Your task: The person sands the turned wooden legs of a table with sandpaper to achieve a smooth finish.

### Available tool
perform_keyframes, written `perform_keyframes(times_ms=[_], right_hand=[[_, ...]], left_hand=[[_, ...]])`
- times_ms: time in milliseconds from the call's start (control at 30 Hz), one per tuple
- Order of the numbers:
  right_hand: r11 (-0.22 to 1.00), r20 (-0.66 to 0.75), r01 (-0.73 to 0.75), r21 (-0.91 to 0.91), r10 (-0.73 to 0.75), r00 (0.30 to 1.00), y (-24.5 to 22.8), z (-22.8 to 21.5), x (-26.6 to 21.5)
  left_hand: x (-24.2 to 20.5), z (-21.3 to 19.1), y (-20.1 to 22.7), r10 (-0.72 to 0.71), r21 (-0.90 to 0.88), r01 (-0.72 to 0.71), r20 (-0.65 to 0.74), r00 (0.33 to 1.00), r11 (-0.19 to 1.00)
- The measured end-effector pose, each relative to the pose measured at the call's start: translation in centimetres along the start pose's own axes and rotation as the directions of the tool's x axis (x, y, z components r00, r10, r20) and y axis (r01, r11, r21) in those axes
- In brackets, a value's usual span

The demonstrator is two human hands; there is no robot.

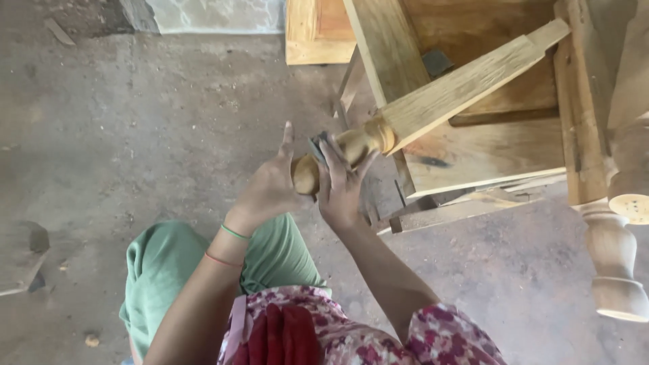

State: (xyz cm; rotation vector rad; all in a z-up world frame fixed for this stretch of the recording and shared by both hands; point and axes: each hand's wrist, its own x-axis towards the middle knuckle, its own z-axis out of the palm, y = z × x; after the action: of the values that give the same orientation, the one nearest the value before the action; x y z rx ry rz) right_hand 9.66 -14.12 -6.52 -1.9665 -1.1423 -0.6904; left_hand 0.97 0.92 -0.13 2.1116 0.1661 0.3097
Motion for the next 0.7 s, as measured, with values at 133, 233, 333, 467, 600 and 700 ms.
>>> perform_keyframes(times_ms=[133, 233, 333, 467, 600, 700], right_hand=[[1.0, -0.08, -0.001, 0.031, 0.003, 0.997, 2.5, 2.7, -6.0], [1.0, -0.168, -0.012, 0.012, 0.014, 0.986, 2.9, 3.4, -8.0], [1.0, -0.197, 0.003, 0.002, -0.003, 0.98, 2.4, 3.0, -5.0], [1.0, -0.163, 0.015, 0.0, -0.015, 0.987, 1.8, 2.9, -2.8], [0.999, -0.21, -0.008, -0.048, -0.003, 0.978, 4.4, 5.5, -8.2], [0.989, -0.113, 0.027, -0.146, -0.044, 0.993, 4.8, 4.8, -10.9]], left_hand=[[0.1, 0.0, 0.1, 0.12, -0.033, -0.121, -0.028, 0.992, 0.992], [0.1, -0.4, 1.6, -0.154, 0.1, 0.145, 0.096, 0.983, 0.984], [0.3, 0.1, -0.2, 0.003, 0.082, -0.003, 0.003, 1.0, 0.997], [0.0, 0.7, -1.5, 0.114, 0.006, -0.114, -0.031, 0.993, 0.993], [0.4, -0.3, 0.1, -0.033, 0.074, 0.028, 0.061, 0.998, 0.997], [0.2, -0.4, 0.2, -0.044, 0.046, 0.041, 0.053, 0.998, 0.998]])
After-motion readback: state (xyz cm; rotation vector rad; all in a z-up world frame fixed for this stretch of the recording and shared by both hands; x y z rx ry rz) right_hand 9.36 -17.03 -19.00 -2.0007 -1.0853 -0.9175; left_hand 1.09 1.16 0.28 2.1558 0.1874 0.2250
